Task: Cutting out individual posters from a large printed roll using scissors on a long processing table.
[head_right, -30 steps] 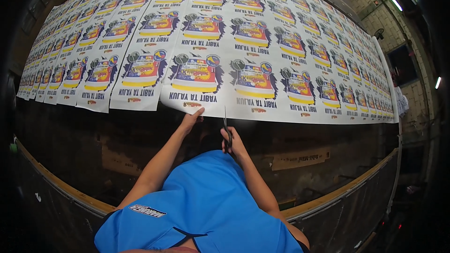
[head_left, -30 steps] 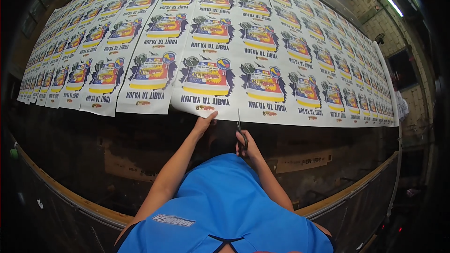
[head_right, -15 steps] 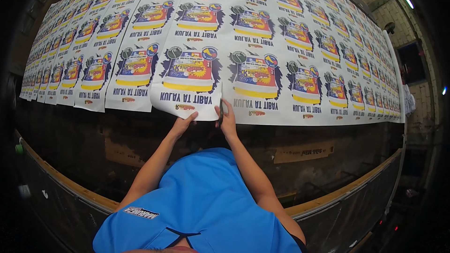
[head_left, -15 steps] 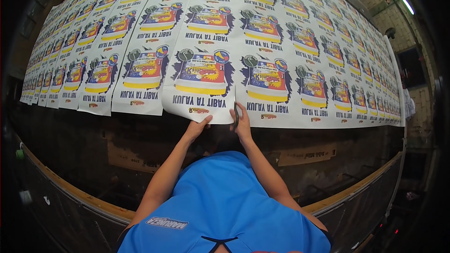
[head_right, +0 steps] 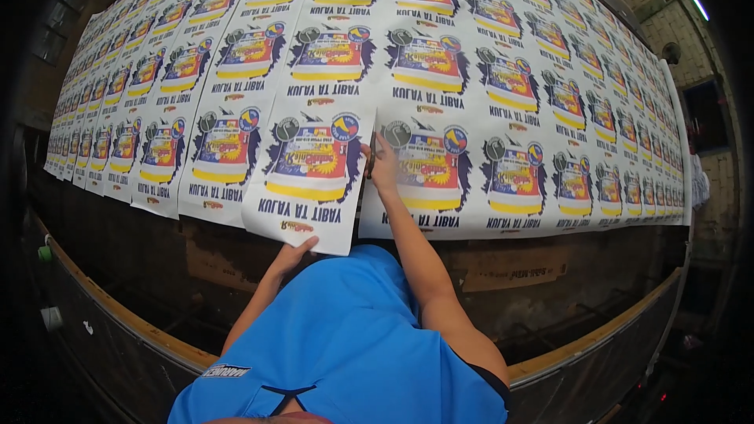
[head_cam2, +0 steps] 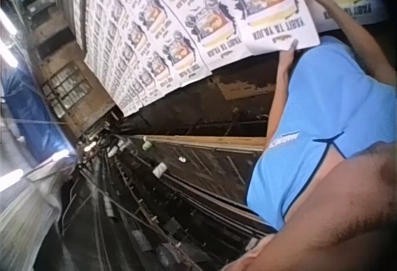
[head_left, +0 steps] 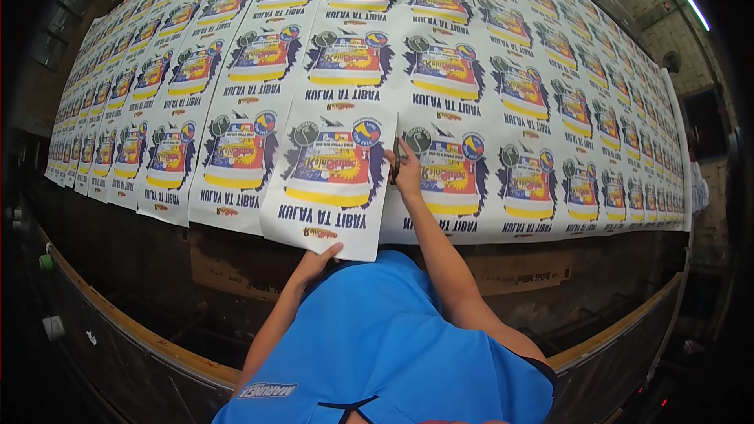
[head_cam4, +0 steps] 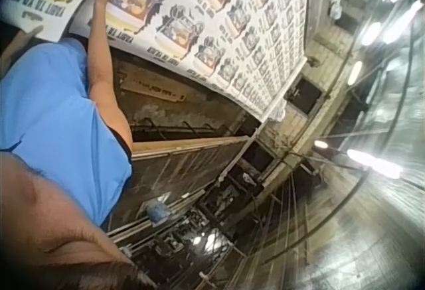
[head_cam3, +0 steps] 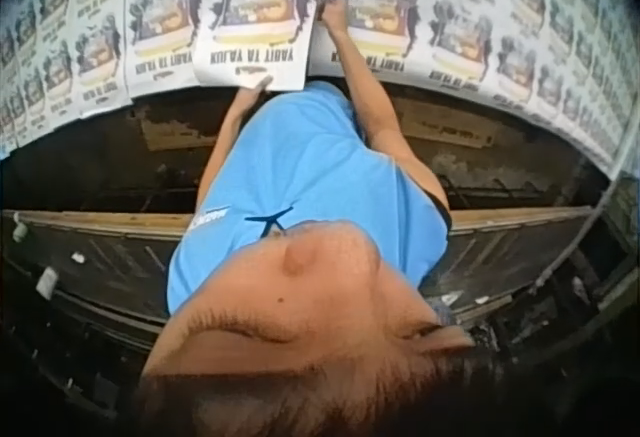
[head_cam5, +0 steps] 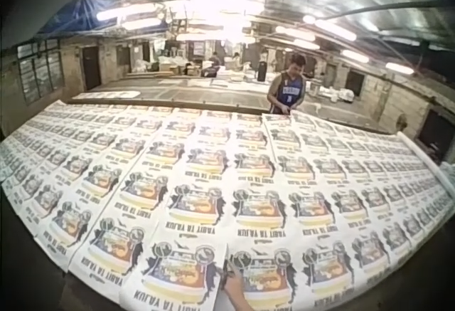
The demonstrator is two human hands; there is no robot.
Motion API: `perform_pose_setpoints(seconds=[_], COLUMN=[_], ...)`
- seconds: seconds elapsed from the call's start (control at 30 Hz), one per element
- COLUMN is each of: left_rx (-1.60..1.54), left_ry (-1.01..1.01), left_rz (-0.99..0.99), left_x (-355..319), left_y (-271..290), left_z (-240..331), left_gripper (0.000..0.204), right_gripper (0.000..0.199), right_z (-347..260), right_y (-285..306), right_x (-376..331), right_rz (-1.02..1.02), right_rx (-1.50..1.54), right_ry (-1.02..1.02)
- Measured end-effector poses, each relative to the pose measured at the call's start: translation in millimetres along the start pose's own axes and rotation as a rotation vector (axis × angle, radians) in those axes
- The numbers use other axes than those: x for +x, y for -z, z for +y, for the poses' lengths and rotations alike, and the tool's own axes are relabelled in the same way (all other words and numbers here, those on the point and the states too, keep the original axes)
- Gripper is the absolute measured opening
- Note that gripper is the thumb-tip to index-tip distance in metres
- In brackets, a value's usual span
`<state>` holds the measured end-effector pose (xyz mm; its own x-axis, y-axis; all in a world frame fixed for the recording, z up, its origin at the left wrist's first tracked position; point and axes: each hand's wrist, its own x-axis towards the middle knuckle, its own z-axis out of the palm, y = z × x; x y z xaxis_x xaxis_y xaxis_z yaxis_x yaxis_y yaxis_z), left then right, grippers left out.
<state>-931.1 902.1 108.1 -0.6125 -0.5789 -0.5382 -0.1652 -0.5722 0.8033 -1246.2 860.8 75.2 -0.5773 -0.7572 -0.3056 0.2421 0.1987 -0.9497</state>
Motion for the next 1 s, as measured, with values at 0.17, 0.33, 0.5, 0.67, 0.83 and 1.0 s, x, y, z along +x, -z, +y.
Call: perform_pose_setpoints(seconds=[0.17,0.33,0.5,0.67,0.83,1.0], left_rx=[-0.174,-0.145,-0.246,-0.169,-0.276,-0.262], left_ry=[0.115,0.222,0.284,0.355,0.354,0.399], left_rz=[0.044,0.092,0.121,0.173,0.228,0.268], left_x=[-10.8,-11.5,-13.8,-13.8,-13.8,-12.1], left_y=[-6.5,5.3,15.5,22.4,5.8,-8.0], left_z=[25.6,29.8,9.0,-6.4,-14.3,6.0], left_gripper=[0.046,0.060,0.049,0.060,0.065,0.064], right_gripper=[0.066,0.067,0.066,0.064,0.065,0.066], right_z=[-31.8,-49.1,-47.8,-36.8,-52.5,-88.2], right_y=[-3.0,-1.8,-7.7,-8.9,-10.2,-16.5], right_x=[89.4,177.8,262.9,360.2,445.5,508.2], right_rz=[-0.003,-0.005,-0.025,0.078,0.109,0.152], right_rx=[0.064,0.046,0.028,-0.173,-0.255,-0.460], right_ry=[0.032,0.033,0.110,0.259,0.324,0.396])
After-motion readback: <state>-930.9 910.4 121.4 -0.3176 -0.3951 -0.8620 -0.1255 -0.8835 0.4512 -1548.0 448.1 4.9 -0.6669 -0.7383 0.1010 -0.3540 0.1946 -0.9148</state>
